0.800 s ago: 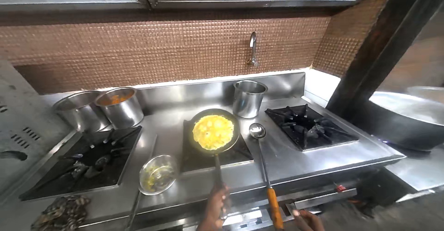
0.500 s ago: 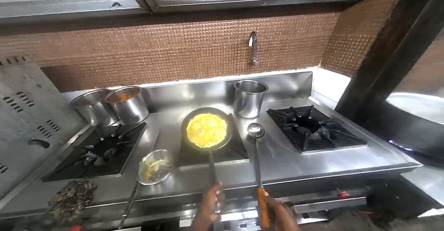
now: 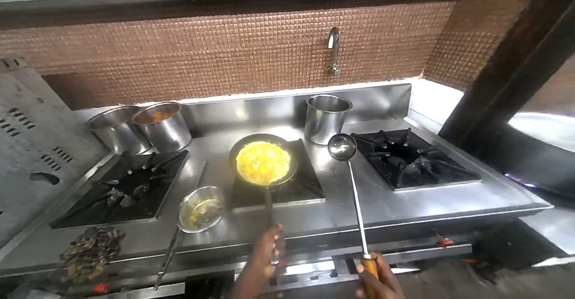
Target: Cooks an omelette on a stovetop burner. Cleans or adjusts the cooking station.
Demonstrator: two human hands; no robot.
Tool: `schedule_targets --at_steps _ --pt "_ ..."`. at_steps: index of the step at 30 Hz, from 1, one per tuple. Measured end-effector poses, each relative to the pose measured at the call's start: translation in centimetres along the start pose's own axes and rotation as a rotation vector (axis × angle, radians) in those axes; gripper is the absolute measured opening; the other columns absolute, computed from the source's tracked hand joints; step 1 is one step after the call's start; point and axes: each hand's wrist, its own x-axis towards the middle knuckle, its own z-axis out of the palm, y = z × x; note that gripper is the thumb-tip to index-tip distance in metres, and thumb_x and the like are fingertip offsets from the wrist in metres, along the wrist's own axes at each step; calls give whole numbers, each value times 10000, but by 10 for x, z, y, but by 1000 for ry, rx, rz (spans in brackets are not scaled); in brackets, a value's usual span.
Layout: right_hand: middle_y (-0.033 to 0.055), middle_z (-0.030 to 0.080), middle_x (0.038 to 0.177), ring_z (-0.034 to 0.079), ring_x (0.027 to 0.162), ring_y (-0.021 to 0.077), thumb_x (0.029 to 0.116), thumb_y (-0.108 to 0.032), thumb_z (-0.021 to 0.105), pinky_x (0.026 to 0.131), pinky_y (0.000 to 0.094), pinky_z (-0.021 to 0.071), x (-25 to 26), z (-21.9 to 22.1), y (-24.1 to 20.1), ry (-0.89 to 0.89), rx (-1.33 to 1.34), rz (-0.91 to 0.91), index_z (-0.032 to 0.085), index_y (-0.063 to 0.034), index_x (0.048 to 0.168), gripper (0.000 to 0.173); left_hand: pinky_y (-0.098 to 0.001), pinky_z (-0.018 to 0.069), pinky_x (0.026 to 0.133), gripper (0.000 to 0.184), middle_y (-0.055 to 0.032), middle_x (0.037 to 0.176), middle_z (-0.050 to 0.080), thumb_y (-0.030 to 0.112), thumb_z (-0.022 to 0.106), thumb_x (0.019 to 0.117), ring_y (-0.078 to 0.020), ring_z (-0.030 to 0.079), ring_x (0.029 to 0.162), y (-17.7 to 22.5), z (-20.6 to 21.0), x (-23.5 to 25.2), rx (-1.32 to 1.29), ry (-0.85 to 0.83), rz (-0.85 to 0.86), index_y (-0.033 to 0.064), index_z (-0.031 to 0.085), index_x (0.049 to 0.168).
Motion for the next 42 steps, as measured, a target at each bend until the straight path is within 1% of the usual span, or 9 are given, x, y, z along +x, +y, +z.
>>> schedule_targets --at_steps 4,8,15,18,22,26,34,39,42 --pt "93 644 867 598 525 169 979 -129 618 449 328 541 -15 8 -3 -9 -79 -47 400 -80 1330 417 -135 369 339 70 45 583 410 86 423 1079 -7 370 369 18 11 -19 1 33 -56 88 457 1019" --pt "72 606 804 595 526 179 960 -167 667 470 358 552 -20 16 0 -47 -175 -33 408 -78 1329 459 -134 373 342 84 38 591 416 64 413 1075 -9 373 374 35 19 -31 28 51 -66 72 461 1007" --pt "131 649 907 634 605 227 971 -266 685 545 424 576 -16 21 9 -90 -390 -97 464 -26 1371 516 -140 361 327 53 25 594 416 65 425 1075 -13 371 372 55 29 -44 29 87 -81 64 456 1032" --pt "145 675 932 666 646 248 983 -293 652 600 461 591 -14 25 5 -56 -575 -143 485 -24 1397 521 -131 363 327 71 28 591 422 62 410 1074 -7 379 369 61 33 -49 14 73 -95 65 456 1020" --pt "153 704 971 698 777 293 984 -347 643 727 533 585 -3 29 10 13 -813 -266 507 -34 1431 562 -127 370 329 104 25 595 434 66 413 1071 -5 387 372 68 39 -58 -22 73 -124 60 476 988" --pt "168 723 1038 720 844 329 986 -342 626 769 564 589 3 38 9 78 -950 -336 533 -20 1428 554 -117 372 333 134 21 603 448 77 405 1070 0 393 373 74 40 -65 -89 34 -161 59 488 967" --pt "183 694 1223 717 986 370 988 -354 597 847 607 568 16 35 -4 24 -1144 -196 505 -72 1486 580 -104 381 334 179 21 600 471 93 390 1065 8 416 371 76 41 -75 -231 -42 -245 59 506 933" --pt "190 704 1173 717 959 368 980 -342 616 842 601 571 23 27 -10 23 -1134 -232 506 -59 1484 589 -107 389 341 214 27 601 480 93 375 1068 8 414 371 60 24 -71 -201 -65 -225 71 519 912" --pt "176 716 1129 713 963 357 984 -370 614 863 593 564 29 20 -5 -30 -1120 -184 522 -97 1480 574 -118 390 336 191 34 596 471 98 379 1078 4 409 367 37 0 -61 -157 -75 -168 84 515 945"
